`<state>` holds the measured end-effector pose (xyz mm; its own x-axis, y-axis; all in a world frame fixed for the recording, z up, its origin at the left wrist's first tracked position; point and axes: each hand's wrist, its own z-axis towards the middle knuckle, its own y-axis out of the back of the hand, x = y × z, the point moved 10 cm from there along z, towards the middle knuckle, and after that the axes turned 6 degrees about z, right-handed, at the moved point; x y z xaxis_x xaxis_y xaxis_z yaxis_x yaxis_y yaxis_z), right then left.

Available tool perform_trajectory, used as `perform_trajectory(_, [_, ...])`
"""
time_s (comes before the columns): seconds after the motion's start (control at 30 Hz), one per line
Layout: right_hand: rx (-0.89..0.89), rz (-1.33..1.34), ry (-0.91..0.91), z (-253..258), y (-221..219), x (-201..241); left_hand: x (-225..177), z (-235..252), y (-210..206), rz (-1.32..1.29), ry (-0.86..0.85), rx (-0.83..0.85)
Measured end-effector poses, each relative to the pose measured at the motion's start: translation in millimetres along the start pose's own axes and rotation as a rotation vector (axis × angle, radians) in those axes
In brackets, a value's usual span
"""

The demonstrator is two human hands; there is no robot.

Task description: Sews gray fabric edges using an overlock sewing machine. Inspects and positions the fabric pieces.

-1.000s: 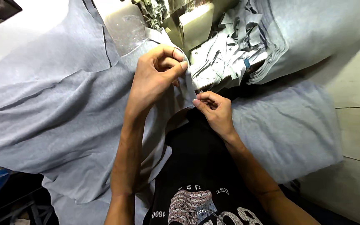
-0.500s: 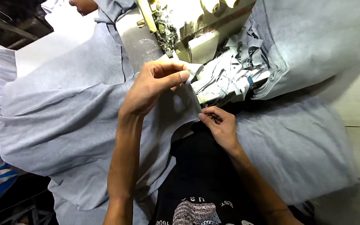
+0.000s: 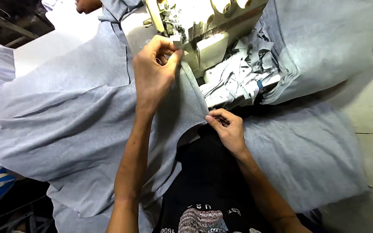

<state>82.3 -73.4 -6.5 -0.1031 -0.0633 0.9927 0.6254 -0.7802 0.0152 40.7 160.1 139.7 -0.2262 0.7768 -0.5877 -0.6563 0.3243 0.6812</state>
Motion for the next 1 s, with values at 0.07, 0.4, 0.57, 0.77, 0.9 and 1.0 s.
perform_trajectory(0.07, [0.000, -0.004, -0.005, 1, 0, -1, -1, -2, 6, 0.062, -0.007, -0.044])
perform_trajectory(0.4, [0.011, -0.012, -0.032, 3, -1, -4, 12, 2, 3, 0.142, 0.080, -0.085])
perform_trajectory(0.57, [0.036, -0.052, -0.051, 4, -3, -6, 2, 0, 14, 0.417, 0.102, -0.169])
perform_trajectory(0.77, [0.044, -0.040, -0.084, 5, -3, -8, -34, -56, 27, 0.470, -0.119, -0.055])
perform_trajectory(0.9, [0.045, -0.049, -0.074, 5, -4, -7, -44, -79, -2, 0.378, -0.312, 0.046])
perform_trajectory(1.0, [0.048, -0.050, -0.059, 6, -4, -5, -41, -83, -18, 0.411, -0.384, 0.078])
